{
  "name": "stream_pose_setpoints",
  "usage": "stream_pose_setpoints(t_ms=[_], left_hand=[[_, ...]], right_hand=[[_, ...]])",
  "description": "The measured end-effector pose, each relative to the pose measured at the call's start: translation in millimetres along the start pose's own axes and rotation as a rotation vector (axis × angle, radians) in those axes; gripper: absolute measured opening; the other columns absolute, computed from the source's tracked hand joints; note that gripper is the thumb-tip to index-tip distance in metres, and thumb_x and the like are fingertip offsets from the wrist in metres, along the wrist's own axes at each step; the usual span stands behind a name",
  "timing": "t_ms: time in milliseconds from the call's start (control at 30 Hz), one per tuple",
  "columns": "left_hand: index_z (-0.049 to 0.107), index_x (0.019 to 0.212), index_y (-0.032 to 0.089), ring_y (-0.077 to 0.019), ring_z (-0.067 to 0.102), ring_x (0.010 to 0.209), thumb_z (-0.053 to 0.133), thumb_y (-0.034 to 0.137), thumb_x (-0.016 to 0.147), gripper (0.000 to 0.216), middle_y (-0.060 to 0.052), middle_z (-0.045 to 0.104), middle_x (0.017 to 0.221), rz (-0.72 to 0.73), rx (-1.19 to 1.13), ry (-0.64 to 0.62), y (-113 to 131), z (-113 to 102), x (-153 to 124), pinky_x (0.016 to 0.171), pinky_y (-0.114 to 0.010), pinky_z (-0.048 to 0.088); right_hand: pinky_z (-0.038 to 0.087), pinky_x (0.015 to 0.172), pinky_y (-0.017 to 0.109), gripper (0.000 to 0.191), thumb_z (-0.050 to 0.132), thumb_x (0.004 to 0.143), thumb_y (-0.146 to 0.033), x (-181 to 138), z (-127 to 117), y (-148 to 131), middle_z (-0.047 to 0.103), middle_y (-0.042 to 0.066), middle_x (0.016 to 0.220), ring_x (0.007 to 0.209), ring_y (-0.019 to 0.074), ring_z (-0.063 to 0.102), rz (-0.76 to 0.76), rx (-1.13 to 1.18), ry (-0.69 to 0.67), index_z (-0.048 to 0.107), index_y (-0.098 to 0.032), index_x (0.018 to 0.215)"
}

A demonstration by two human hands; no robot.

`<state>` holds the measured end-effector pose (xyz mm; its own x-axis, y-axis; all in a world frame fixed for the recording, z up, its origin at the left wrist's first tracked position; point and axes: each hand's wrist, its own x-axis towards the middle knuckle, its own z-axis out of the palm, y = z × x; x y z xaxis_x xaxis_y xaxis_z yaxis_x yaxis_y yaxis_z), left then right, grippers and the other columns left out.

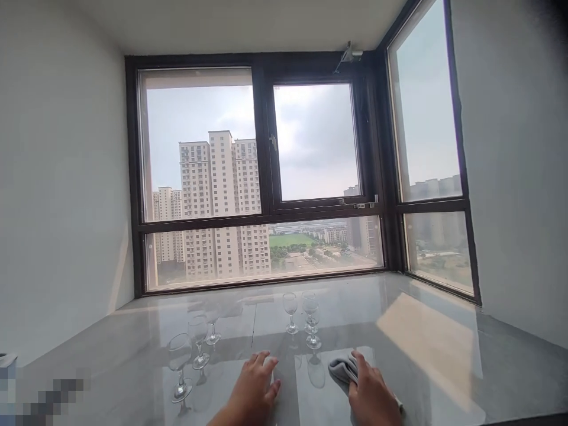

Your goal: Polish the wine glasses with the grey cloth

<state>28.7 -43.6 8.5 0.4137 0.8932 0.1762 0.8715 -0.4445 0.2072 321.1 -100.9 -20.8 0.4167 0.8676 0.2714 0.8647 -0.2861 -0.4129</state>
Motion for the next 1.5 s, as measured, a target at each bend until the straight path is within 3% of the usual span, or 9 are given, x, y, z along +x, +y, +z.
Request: stream_pose_setpoints(t_ms=[167, 300, 467, 767, 900, 1033, 1200, 1333, 1500], left_hand=[[0.038, 0.161, 0.025, -0.0376, 0.032, 0.154, 0.049, 0.044, 0.093, 0.071, -0.014, 0.032, 0.170, -0.045, 0.045, -0.075, 39, 14, 98, 0.125, -0.056, 0.026], [0.045, 0.157, 0.028, -0.0374, 0.028, 0.156, 0.037, 0.054, 0.099, 0.064, -0.010, 0.035, 0.169, -0.033, 0.077, -0.110, 45, 27, 132, 0.123, -0.060, 0.023], [0.051, 0.152, 0.028, -0.0369, 0.027, 0.156, 0.031, 0.060, 0.100, 0.064, -0.010, 0.044, 0.164, -0.009, 0.126, -0.090, 27, 27, 119, 0.124, -0.061, 0.020], [0.048, 0.154, 0.030, -0.0374, 0.027, 0.155, 0.028, 0.064, 0.100, 0.067, -0.010, 0.039, 0.167, -0.268, 0.152, -0.077, -64, -4, 52, 0.123, -0.062, 0.021], [0.050, 0.154, 0.028, -0.0384, 0.030, 0.154, 0.029, 0.062, 0.100, 0.067, -0.011, 0.039, 0.166, -0.343, 0.155, -0.072, -90, -15, 46, 0.122, -0.061, 0.023], [0.040, 0.160, 0.028, -0.0374, 0.028, 0.156, 0.030, 0.059, 0.100, 0.068, -0.013, 0.035, 0.168, -0.387, 0.140, -0.076, -96, -14, 46, 0.122, -0.061, 0.022], [0.026, 0.165, 0.024, -0.0381, 0.026, 0.156, 0.035, 0.049, 0.099, 0.071, -0.018, 0.030, 0.170, -0.489, 0.167, 0.022, -56, 5, 25, 0.122, -0.062, 0.022], [0.037, 0.161, 0.025, -0.0356, 0.022, 0.158, 0.043, 0.047, 0.096, 0.069, -0.015, 0.028, 0.171, -0.183, 0.029, -0.072, 5, 14, 21, 0.127, -0.056, 0.015], [0.042, 0.158, 0.033, -0.0377, 0.025, 0.157, 0.049, 0.040, 0.092, 0.067, -0.009, 0.025, 0.172, 0.124, -0.081, -0.153, 74, 19, 69, 0.127, -0.058, 0.017]], right_hand=[[0.048, 0.096, 0.034, 0.056, 0.043, 0.091, -0.008, -2, -2, -2, 0.068, 0.012, 0.134, 0.124, 0.0249, 0.063, -0.005, -0.002, 0.032, 0.052, -0.024, 0.144], [0.046, 0.098, 0.032, 0.056, 0.047, 0.090, -0.007, -5, -7, -5, 0.070, 0.010, 0.130, 0.124, 0.0243, 0.063, 0.011, -0.009, 0.063, 0.054, -0.025, 0.142], [0.046, 0.095, 0.034, 0.053, 0.048, 0.091, -0.010, -8, -12, -6, 0.070, 0.012, 0.125, 0.121, 0.0269, 0.063, -0.005, 0.005, 0.044, 0.053, -0.020, 0.143], [0.047, 0.088, 0.034, 0.051, 0.042, 0.096, -0.014, -6, -6, 0, 0.068, 0.014, 0.128, 0.113, 0.0271, 0.067, -0.007, 0.010, 0.004, 0.049, -0.021, 0.146], [0.047, 0.091, 0.035, 0.051, 0.043, 0.095, -0.013, -4, -3, 1, 0.068, 0.015, 0.128, 0.113, 0.0269, 0.067, -0.011, -0.012, 0.007, 0.050, -0.021, 0.145], [0.047, 0.090, 0.034, 0.051, 0.042, 0.095, -0.012, -5, -3, 0, 0.068, 0.014, 0.129, 0.117, 0.0262, 0.066, -0.013, -0.019, 0.008, 0.050, -0.021, 0.144], [0.047, 0.090, 0.033, 0.051, 0.044, 0.095, -0.011, -7, -8, -4, 0.069, 0.014, 0.126, 0.117, 0.0261, 0.066, -0.003, -0.018, 0.017, 0.050, -0.020, 0.144], [0.046, 0.091, 0.034, 0.050, 0.042, 0.095, -0.012, -9, -11, -4, 0.069, 0.013, 0.122, 0.115, 0.0269, 0.067, -0.011, 0.001, 0.027, 0.051, -0.019, 0.143], [0.045, 0.094, 0.034, 0.051, 0.044, 0.093, -0.010, -9, -12, -5, 0.069, 0.014, 0.126, 0.118, 0.0269, 0.065, -0.005, 0.003, 0.035, 0.052, -0.017, 0.143]])
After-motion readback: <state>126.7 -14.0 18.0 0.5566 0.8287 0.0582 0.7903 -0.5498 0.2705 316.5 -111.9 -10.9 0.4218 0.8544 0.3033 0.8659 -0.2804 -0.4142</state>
